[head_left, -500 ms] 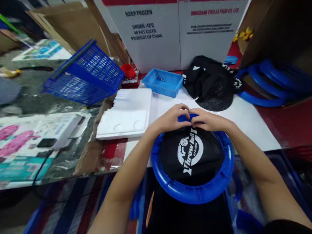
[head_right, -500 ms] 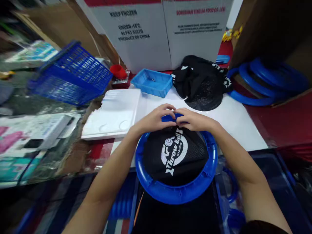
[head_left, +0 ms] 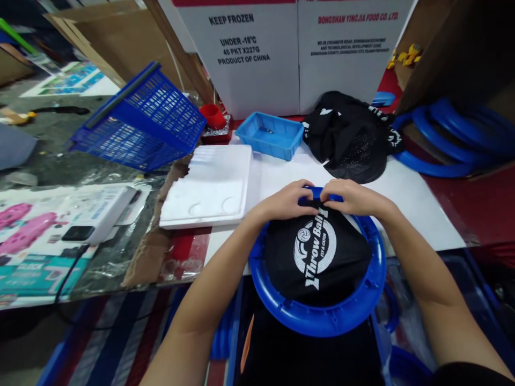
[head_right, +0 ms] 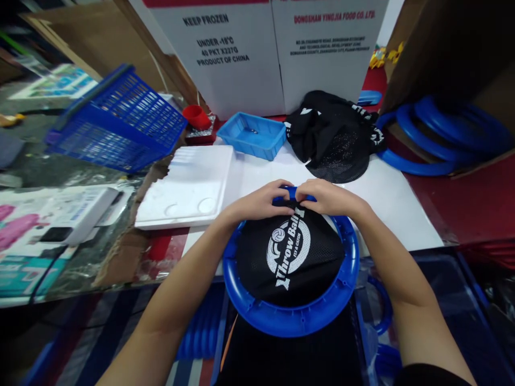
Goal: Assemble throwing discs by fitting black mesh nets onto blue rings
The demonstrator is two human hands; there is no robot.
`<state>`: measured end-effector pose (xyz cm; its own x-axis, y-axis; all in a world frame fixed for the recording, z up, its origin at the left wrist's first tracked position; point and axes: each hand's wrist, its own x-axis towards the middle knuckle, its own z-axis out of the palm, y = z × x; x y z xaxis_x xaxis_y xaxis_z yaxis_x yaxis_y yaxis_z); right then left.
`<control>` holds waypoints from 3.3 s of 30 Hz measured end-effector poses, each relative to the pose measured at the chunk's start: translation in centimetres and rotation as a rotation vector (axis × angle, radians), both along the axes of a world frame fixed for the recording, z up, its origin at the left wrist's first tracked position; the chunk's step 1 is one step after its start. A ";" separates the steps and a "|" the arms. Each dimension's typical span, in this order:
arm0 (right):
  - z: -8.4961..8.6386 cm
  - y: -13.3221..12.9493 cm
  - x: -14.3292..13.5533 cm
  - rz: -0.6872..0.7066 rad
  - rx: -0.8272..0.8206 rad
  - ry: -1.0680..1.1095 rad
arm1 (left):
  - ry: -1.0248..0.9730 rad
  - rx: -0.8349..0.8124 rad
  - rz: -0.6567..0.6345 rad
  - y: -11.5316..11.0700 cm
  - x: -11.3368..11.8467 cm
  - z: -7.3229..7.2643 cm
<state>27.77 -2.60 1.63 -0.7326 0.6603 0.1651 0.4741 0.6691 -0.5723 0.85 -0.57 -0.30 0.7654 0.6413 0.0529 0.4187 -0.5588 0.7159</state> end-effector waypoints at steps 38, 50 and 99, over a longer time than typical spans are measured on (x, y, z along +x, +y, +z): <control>-0.8 0.3 -0.7 -0.351 -0.133 0.083 | -0.202 0.040 0.159 0.2 2.3 -1.4; -0.7 0.0 -1.1 -0.384 -0.052 -0.007 | -0.129 0.061 0.183 0.4 3.0 -1.4; -2.4 1.3 1.2 -0.120 -0.010 -0.123 | 0.186 0.172 0.062 -0.4 -1.5 0.4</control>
<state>28.93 -1.31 -0.79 -0.6628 0.7454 0.0717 0.6173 0.5981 -0.5110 -0.67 -1.02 0.13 0.7319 0.6809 0.0272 0.5715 -0.6351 0.5196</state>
